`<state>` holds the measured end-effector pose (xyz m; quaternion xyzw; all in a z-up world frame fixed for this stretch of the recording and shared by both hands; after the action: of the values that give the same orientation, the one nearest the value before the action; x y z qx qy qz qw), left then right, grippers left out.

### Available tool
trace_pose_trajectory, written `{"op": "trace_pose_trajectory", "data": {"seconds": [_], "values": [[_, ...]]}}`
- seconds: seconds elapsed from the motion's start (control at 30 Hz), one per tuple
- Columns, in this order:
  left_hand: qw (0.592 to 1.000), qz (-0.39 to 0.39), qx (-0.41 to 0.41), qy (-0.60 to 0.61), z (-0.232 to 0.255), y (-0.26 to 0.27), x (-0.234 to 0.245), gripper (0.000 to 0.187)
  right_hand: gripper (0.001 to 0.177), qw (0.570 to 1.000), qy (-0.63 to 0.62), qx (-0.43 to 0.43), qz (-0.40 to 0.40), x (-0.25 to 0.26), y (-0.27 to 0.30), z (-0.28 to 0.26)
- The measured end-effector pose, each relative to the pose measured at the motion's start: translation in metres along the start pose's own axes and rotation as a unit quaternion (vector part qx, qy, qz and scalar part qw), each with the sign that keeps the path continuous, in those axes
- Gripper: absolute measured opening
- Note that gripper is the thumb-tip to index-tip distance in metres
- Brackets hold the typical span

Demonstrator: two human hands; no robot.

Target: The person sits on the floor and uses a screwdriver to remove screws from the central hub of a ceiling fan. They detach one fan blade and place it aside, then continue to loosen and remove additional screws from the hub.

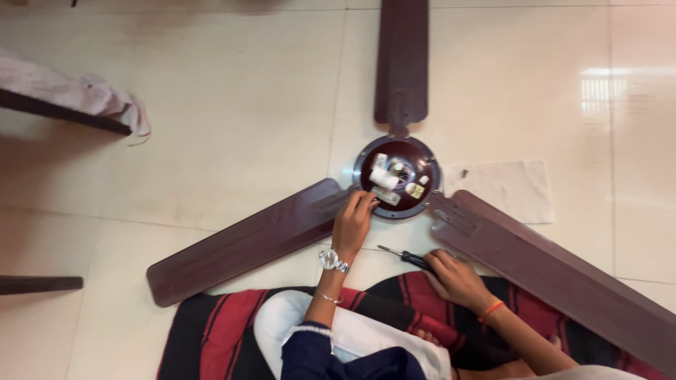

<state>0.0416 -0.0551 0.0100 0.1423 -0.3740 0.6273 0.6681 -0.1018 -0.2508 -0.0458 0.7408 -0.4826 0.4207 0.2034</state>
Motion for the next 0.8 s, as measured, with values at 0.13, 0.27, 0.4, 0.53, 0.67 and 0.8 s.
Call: {"op": "trace_pose_trajectory", "data": {"seconds": [0.13,0.27,0.4,0.53,0.67,0.8], "values": [[0.995,-0.003,-0.02,0.099,0.052,-0.002,-0.044,0.028,0.033,0.999,0.009,0.04,0.028,0.0,0.002,0.002],[0.989,-0.048,-0.003,0.138,0.109,-0.041,-0.144,0.018,0.034,0.999,0.03,0.031,0.008,-0.017,0.012,0.017],[0.968,-0.193,0.031,0.155,0.139,-0.076,-0.244,0.012,0.059,0.993,0.024,0.094,0.073,-0.03,0.024,0.024],[0.966,-0.221,0.028,0.13,0.146,-0.085,-0.304,0.009,0.04,0.99,-0.139,-0.007,0.019,-0.071,0.041,0.06],[0.969,-0.222,0.022,0.111,0.146,-0.091,-0.336,0.009,0.04,0.978,-0.185,-0.051,0.076,-0.091,0.06,0.079],[0.968,-0.235,0.029,0.088,0.145,-0.09,-0.348,0.01,0.038,0.997,-0.072,-0.002,-0.006,-0.11,0.062,0.074]]}}
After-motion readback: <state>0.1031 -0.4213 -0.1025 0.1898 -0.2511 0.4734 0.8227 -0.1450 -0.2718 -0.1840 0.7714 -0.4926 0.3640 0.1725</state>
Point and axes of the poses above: each hand's wrist, its own y-axis away from the middle knuckle, its own x-axis out of the back of the hand, z = x × y, the point moved 8 cm from there along -y, towards the middle knuckle, and after that the axes turned 8 degrees about x, right-handed, at the moved point
